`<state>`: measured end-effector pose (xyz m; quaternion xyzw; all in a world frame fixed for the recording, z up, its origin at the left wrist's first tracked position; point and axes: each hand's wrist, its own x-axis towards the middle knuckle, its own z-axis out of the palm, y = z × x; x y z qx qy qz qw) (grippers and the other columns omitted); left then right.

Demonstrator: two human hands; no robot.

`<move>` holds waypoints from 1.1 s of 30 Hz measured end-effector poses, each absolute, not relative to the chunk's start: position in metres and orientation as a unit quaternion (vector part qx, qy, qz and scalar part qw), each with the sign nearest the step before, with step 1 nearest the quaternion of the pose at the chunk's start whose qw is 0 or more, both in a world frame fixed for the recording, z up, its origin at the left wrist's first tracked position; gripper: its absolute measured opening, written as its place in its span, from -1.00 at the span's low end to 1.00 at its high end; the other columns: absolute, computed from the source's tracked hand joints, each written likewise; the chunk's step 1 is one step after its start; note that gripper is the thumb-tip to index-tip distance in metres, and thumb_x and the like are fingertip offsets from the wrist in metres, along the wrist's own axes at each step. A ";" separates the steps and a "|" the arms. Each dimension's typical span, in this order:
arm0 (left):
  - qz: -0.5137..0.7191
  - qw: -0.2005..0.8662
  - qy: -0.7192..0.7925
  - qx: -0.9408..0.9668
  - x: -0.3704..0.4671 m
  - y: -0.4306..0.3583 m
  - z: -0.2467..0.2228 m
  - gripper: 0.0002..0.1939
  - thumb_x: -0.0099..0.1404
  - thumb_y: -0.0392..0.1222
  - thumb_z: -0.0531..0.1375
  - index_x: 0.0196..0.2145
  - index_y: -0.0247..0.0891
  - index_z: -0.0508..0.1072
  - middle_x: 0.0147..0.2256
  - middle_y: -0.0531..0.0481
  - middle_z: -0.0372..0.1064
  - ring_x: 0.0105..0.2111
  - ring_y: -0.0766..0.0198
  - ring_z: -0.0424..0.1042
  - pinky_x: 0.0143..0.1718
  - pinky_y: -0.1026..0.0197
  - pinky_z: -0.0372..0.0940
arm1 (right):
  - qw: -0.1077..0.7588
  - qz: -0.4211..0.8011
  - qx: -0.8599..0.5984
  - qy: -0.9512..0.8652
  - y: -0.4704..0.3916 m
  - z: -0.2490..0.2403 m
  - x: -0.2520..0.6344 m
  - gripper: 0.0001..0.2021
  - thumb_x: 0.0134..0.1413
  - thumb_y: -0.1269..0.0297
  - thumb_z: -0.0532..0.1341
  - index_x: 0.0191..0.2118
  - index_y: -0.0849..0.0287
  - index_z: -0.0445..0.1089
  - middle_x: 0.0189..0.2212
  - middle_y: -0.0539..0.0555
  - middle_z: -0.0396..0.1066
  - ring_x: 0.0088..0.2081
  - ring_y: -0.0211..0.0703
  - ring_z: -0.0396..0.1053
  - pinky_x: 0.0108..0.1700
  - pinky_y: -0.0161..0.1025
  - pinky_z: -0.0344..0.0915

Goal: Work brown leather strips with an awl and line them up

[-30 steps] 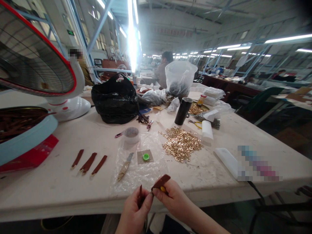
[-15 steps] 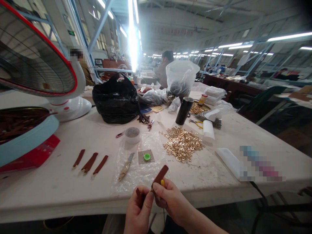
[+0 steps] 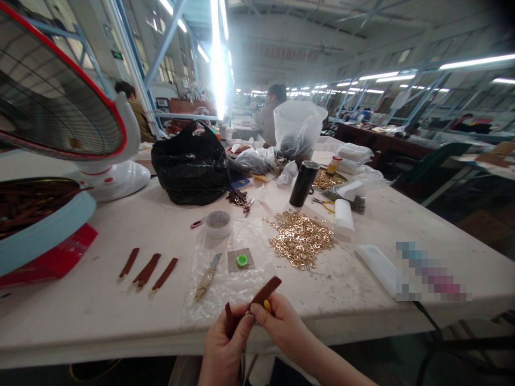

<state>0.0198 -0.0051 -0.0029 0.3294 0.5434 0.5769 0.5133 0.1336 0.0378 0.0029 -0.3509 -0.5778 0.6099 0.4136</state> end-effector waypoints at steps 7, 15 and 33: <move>0.545 0.514 0.548 0.371 0.013 0.000 -0.008 -0.66 -0.03 0.08 0.27 -0.45 -0.29 0.46 -0.67 0.15 0.22 -0.69 0.46 0.04 -0.65 0.34 0.02 | 0.402 0.586 -0.376 -0.595 0.041 -0.001 0.136 -0.82 0.03 0.19 0.14 -0.38 0.21 0.28 -0.49 0.02 0.30 -0.43 -0.20 0.23 -0.36 -0.28 0.21; 0.546 0.519 0.528 0.391 0.013 0.004 0.001 -0.76 0.07 -0.02 0.21 -0.48 -0.26 0.38 -0.59 0.12 0.24 -0.55 0.39 0.22 -0.46 0.35 0.18 | 0.373 0.642 -0.345 -0.574 0.049 0.003 0.130 -0.65 0.00 -0.06 0.13 -0.37 0.19 0.24 -0.58 -0.06 0.17 -0.54 -0.29 0.11 -0.45 -0.33 0.12; 0.630 0.507 0.553 0.199 -0.008 0.031 -0.003 -0.72 -0.03 -0.04 0.25 -0.47 -0.26 0.30 -0.70 0.24 0.05 -0.74 0.57 -0.07 -0.70 0.46 -0.19 | 0.551 0.465 -0.430 -0.544 0.128 -0.010 0.142 -0.69 0.02 -0.01 0.14 -0.39 0.18 0.26 -0.52 -0.02 0.25 -0.51 -0.27 0.16 -0.44 -0.30 0.16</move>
